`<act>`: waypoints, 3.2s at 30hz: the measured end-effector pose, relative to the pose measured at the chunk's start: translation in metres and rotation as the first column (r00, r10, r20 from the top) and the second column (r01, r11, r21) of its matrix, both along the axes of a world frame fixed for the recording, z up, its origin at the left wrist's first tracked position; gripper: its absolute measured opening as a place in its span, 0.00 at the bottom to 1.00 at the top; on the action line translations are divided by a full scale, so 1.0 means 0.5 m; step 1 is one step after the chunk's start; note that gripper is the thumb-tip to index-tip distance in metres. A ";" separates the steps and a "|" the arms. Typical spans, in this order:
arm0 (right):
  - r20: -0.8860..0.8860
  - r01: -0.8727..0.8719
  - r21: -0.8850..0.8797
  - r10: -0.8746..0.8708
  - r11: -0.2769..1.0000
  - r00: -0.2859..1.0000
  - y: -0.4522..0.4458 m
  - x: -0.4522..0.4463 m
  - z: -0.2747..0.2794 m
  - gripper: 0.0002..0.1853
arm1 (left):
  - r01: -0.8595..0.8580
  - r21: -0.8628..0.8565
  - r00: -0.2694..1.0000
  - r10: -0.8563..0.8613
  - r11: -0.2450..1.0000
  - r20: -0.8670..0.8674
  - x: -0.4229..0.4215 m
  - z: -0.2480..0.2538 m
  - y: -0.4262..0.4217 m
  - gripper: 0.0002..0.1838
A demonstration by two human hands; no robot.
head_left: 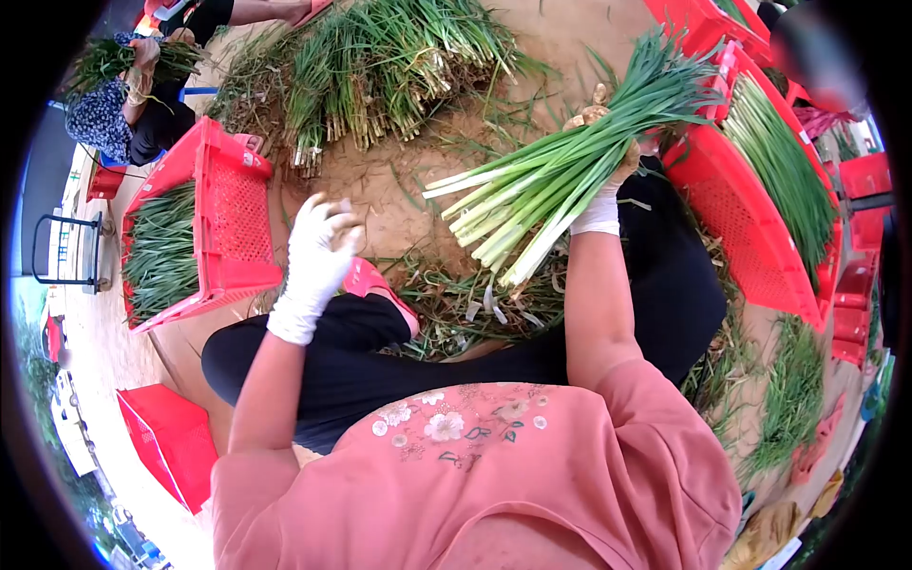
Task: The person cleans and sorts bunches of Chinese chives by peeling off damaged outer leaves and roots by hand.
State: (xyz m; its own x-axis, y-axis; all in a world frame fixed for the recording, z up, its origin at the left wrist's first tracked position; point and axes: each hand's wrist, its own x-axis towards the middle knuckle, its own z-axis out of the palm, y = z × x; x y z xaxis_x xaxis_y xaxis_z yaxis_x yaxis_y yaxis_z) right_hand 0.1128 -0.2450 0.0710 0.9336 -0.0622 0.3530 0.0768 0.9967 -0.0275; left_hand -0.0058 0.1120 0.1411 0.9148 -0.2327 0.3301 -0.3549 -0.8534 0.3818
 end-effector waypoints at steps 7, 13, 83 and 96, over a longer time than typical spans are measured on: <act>-0.067 -0.037 -0.169 0.026 0.985 0.997 0.017 -0.019 -0.001 0.43 | 0.258 0.028 0.957 -0.259 0.966 0.129 -0.027 0.082 -0.252 0.14; -0.045 -0.088 -0.074 0.085 0.993 0.995 0.025 -0.033 0.001 0.42 | 0.146 -0.007 0.985 -0.145 0.989 0.094 -0.021 0.029 -0.277 0.10; -0.925 -0.835 -0.366 -0.065 0.410 0.374 0.104 -0.265 -0.163 0.05 | -0.842 -0.531 0.140 -0.909 0.099 -0.391 -0.010 -0.334 -0.220 0.21; -0.792 -0.808 -0.579 -0.159 -0.113 0.590 0.090 -0.271 -0.103 0.13 | -0.847 -0.509 0.125 -0.873 0.154 -0.472 -0.018 -0.361 -0.257 0.19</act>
